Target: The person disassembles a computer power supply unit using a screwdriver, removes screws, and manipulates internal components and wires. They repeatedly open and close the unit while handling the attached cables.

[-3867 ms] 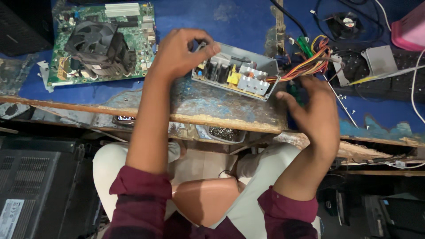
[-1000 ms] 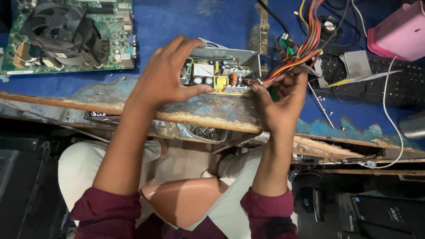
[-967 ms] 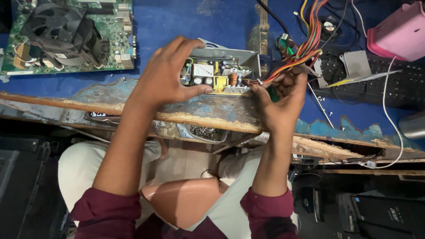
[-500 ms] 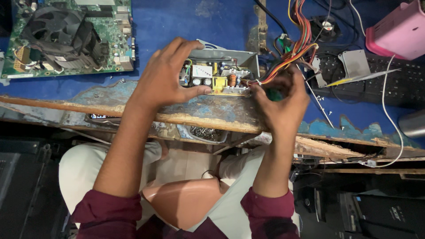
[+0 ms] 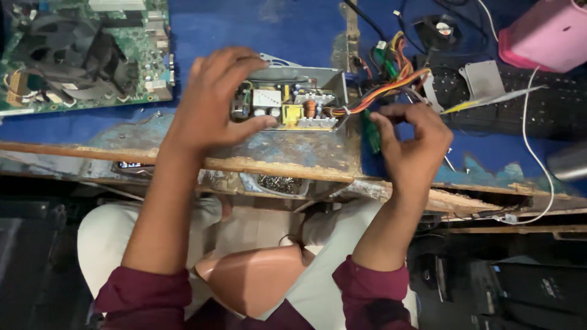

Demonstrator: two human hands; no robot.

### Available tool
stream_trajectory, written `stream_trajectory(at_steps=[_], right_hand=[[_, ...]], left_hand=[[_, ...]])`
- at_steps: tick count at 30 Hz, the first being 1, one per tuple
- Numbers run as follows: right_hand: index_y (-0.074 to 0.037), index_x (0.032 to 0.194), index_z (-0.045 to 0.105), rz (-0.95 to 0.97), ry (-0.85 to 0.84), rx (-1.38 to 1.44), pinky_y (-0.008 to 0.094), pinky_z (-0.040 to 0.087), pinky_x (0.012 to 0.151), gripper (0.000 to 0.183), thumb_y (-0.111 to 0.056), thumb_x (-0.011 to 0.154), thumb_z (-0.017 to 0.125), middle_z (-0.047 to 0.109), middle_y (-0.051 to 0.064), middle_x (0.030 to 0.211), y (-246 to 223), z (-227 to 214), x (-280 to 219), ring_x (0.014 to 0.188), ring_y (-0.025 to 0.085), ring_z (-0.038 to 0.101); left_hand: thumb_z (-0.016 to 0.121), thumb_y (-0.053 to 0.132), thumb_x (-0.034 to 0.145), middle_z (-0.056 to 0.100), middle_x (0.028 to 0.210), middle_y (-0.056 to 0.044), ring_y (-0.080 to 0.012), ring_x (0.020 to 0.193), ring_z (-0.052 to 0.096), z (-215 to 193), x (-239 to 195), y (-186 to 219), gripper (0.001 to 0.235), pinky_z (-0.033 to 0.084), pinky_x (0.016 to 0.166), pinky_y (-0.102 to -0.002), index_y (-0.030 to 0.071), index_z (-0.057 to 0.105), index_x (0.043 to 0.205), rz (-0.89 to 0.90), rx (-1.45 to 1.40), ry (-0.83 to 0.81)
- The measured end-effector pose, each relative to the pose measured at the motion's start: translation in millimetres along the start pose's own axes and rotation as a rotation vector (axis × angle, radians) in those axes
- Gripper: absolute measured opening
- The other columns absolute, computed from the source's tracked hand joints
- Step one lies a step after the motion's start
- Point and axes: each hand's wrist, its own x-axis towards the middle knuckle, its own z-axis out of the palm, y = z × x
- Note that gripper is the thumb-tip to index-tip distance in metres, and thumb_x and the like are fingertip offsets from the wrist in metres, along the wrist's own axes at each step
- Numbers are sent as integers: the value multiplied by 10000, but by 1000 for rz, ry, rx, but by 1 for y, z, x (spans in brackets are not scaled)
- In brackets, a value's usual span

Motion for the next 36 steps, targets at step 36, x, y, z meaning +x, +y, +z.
stream_trajectory(at_steps=[36], right_hand=[[-131, 1045, 731, -179, -139, -131, 437, 285, 899, 133, -245, 991, 690, 636, 47, 964, 2, 15, 7, 965, 280, 541]], left_hand=[[832, 513, 679, 589, 1273, -150, -350, 1143, 521, 58, 68, 64, 968, 380, 979, -573, -6, 487, 1420, -24, 201, -329]])
